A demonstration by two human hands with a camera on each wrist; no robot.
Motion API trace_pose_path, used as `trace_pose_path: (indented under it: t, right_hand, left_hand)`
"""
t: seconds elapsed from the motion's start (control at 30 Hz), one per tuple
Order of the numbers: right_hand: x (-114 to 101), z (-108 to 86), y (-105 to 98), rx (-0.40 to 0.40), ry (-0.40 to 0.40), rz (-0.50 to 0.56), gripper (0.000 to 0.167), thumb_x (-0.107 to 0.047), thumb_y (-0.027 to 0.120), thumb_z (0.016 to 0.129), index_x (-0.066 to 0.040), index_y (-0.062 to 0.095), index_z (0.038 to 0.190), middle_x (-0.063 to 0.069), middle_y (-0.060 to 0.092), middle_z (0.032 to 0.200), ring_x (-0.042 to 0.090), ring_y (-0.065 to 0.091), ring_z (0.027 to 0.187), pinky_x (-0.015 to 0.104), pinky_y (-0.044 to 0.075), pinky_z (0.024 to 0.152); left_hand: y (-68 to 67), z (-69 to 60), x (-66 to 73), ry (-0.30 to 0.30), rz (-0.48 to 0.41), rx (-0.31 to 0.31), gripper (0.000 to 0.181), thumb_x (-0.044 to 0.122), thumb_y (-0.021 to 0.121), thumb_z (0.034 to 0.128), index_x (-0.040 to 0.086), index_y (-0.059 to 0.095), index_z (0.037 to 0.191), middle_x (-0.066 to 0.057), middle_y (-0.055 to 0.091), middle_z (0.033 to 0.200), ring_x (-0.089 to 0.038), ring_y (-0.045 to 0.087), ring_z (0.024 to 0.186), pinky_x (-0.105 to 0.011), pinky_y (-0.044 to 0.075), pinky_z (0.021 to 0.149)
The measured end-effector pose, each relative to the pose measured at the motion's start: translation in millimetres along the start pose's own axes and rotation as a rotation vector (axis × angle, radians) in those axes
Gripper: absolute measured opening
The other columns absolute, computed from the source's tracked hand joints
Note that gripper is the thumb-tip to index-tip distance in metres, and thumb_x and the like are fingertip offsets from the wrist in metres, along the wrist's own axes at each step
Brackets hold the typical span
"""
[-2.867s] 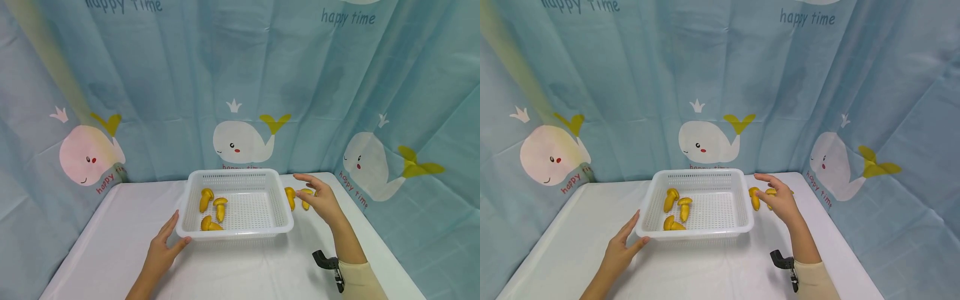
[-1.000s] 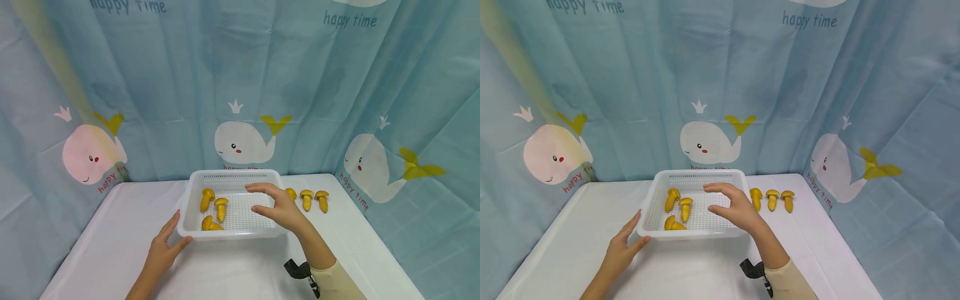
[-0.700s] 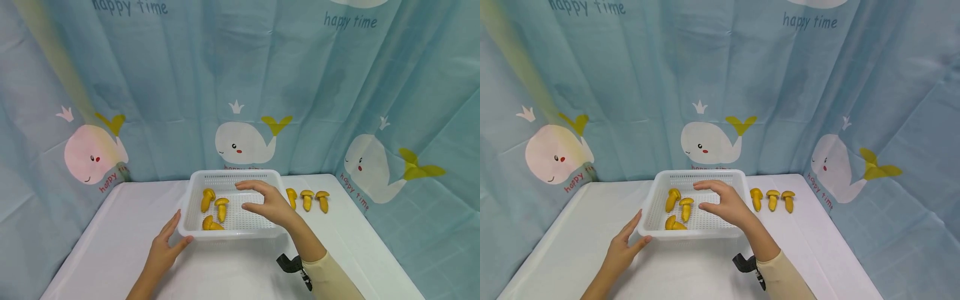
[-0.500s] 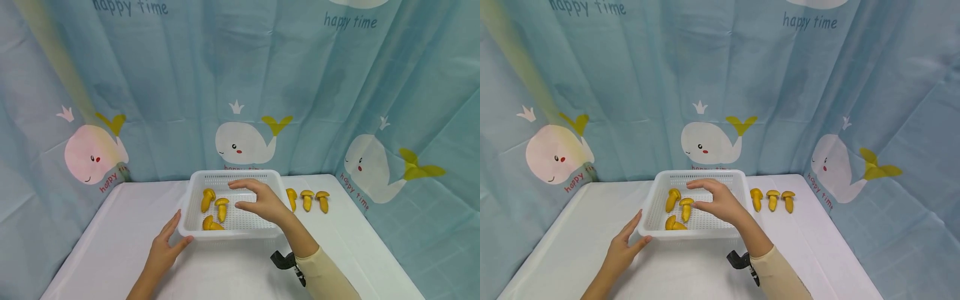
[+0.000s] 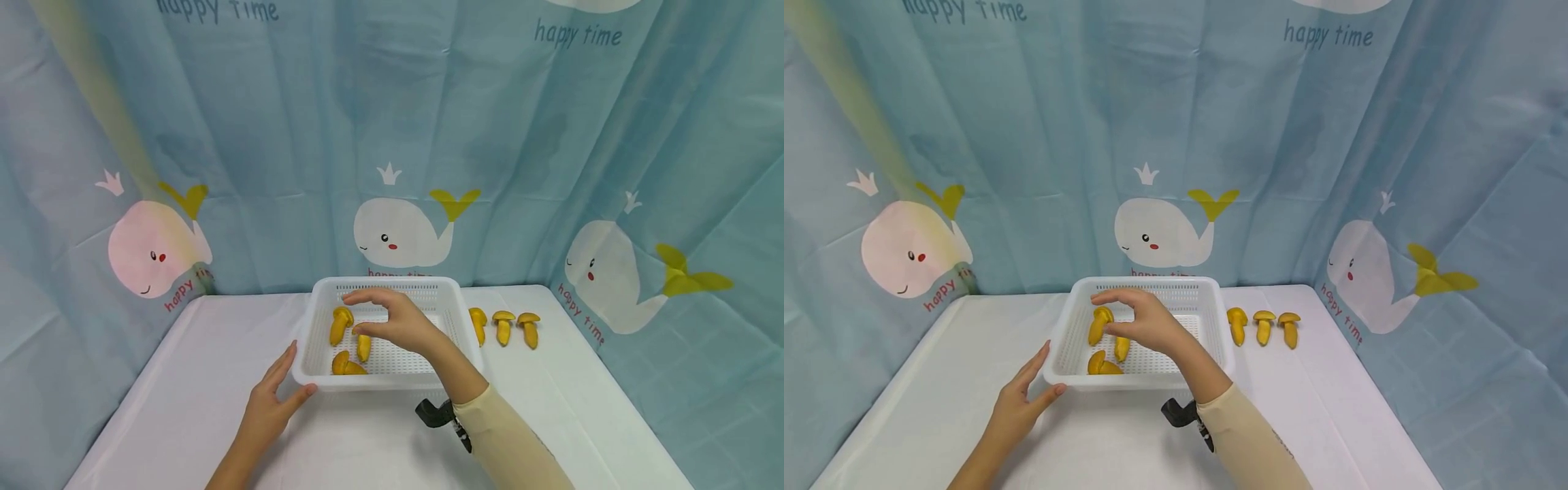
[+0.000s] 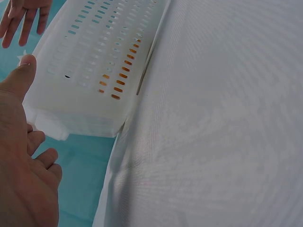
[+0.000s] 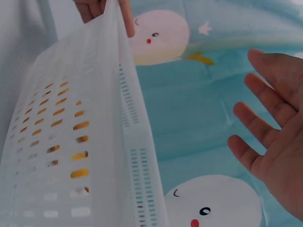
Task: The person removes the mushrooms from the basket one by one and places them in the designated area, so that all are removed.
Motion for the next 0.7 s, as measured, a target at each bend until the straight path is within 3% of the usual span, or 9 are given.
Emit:
trace_pose_path:
  t: [0.17, 0.5, 0.7]
  right_hand:
    - [6.6, 11.3, 10.8, -0.041, 0.005, -0.023, 0.043, -0.029, 0.078, 0.093, -0.024, 0.067, 0.134, -0.017, 0.061, 0.140, 0.008, 0.050, 0.139, 0.048, 0.041, 0.119]
    - [34.1, 26.9, 34.1, -0.104, 0.097, -0.059, 0.039, -0.025, 0.078, 0.093, -0.035, 0.069, 0.129, -0.024, 0.061, 0.136, 0.005, 0.051, 0.136, 0.045, 0.042, 0.118]
    - [44.0, 32.8, 45.7, -0.129, 0.126, -0.082, 0.038, -0.024, 0.078, 0.093, -0.033, 0.070, 0.129, -0.021, 0.063, 0.135, 0.005, 0.053, 0.133, 0.045, 0.044, 0.117]
  left_hand:
    - [0.4, 0.6, 0.7, 0.004, -0.017, -0.006, 0.089, 0.038, 0.082, 0.0872, 0.029, 0.034, 0.161, 0.007, 0.031, 0.166, -0.033, 0.033, 0.152, -0.062, 0.037, 0.114]
    - [-0.8, 0.8, 1.5, 0.001, -0.021, -0.008, 0.088, 0.039, 0.082, 0.0876, 0.035, 0.032, 0.161, 0.002, 0.032, 0.166, -0.037, 0.033, 0.152, -0.068, 0.037, 0.112]
    - [0.3, 0.5, 1.0, -0.001, -0.014, -0.008, 0.089, 0.038, 0.082, 0.0874, 0.037, 0.031, 0.160, -0.002, 0.033, 0.166, -0.040, 0.034, 0.150, -0.070, 0.037, 0.111]
Point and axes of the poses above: each hand's wrist, its own z-axis towards the middle knuckle, its own y-axis out of the palm, x = y × z, the point moved 4 cm from there along z, towards the middle knuckle
